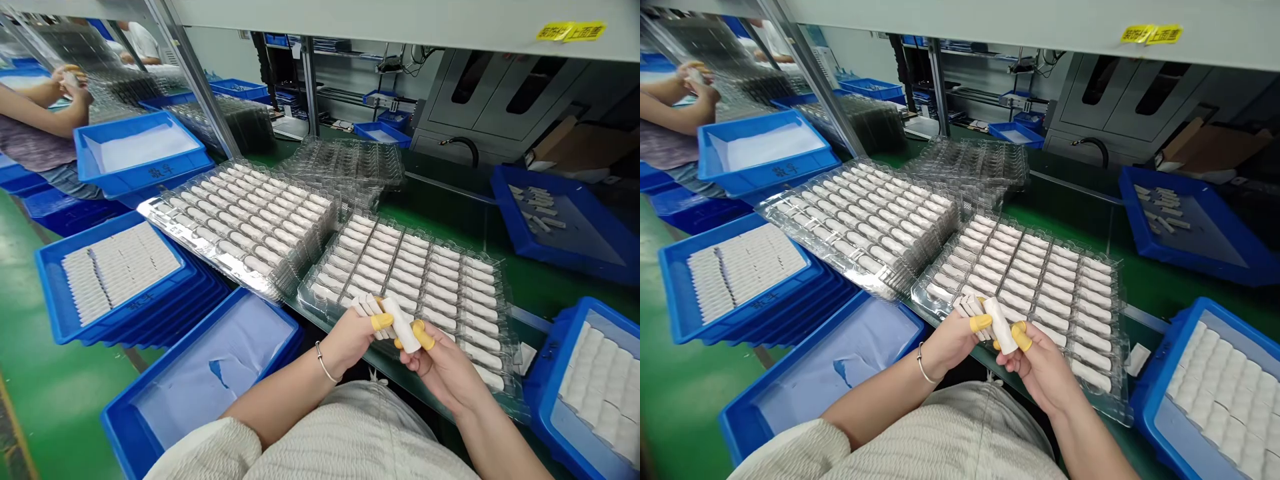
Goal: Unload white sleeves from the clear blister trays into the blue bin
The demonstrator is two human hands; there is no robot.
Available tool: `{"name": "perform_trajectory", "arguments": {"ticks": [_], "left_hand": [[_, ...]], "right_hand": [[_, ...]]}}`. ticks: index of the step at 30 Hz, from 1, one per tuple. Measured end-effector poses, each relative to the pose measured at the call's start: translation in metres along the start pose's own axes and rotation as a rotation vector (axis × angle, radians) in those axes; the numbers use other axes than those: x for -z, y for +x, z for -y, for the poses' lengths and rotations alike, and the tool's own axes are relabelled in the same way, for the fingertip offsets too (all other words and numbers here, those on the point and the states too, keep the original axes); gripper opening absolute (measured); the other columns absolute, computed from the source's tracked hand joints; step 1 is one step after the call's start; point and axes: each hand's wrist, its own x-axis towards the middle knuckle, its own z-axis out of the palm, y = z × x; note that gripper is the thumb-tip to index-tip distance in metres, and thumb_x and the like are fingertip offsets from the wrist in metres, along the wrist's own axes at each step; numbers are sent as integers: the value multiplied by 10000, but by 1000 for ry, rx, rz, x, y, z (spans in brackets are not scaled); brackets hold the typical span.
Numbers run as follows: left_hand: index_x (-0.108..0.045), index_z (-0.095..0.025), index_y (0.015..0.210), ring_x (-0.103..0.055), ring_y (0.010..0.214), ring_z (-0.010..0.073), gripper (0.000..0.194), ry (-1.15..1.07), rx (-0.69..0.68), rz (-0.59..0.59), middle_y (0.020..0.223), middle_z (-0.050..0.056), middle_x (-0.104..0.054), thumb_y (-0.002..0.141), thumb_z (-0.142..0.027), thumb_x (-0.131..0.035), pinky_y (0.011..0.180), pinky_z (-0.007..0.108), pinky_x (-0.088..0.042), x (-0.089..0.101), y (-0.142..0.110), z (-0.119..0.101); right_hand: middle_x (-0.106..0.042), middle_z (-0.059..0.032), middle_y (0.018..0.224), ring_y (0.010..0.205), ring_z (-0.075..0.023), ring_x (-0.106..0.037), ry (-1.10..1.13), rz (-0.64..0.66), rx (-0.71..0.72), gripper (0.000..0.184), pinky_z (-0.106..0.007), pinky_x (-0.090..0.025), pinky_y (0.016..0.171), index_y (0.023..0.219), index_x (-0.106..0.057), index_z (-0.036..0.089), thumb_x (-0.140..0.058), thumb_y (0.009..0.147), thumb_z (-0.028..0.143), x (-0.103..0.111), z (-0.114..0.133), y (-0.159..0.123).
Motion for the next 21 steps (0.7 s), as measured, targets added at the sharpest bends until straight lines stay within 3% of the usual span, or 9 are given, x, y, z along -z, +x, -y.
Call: {"name": "perform_trajectory", "arguments": {"ticks": [4, 8, 13, 17, 21], "left_hand": [[-718, -112, 771, -608, 658, 185, 315, 41, -24, -38, 703, 85, -684, 732, -423, -755, 660, 306, -457, 12, -2, -6], [-696, -121, 699, -529, 597, 128, 308, 65, -81, -185, 641, 36, -635, 645, -396, -824, 593, 253, -398, 27, -3, -9], [-699, -132, 709, -520, 642, 112, 276, 29, -157, -279, 680, 5, -615, 615, -340, -854, 634, 238, -421, 47, -11, -21], [-692, -135, 719, -497, 613, 101, 261, -10, -213, -403, 652, -8, -599, 630, -323, -848, 616, 233, -411, 66, -19, -36], [-685, -121, 711, -518, 622, 118, 277, -42, -204, -435, 662, 19, -611, 667, -357, -821, 610, 248, -416, 80, -25, -43]], "right_hand": [[-630, -14, 609, 565, -112, -549, -252, -70, 101, 376, -206, -434, 536, 785, -642, 182, -699, 819, 552, -6, -4, 10], [-678, -42, 846, 744, -174, -586, -637, -161, 299, 292, -276, -496, 660, 937, -685, 208, -714, 798, 464, -18, 3, 23], [-664, -29, 902, 744, -169, -537, -1006, -65, 339, 184, -297, -475, 695, 958, -698, 232, -678, 785, 292, -48, 16, 50], [-640, -21, 857, 749, -165, -539, -940, 57, 222, 204, -286, -463, 680, 953, -685, 216, -695, 781, 325, -74, 23, 78], [-580, 4, 747, 648, -133, -492, -743, 161, 82, 297, -262, -423, 598, 908, -645, 198, -599, 876, 490, -92, 21, 102]]}}
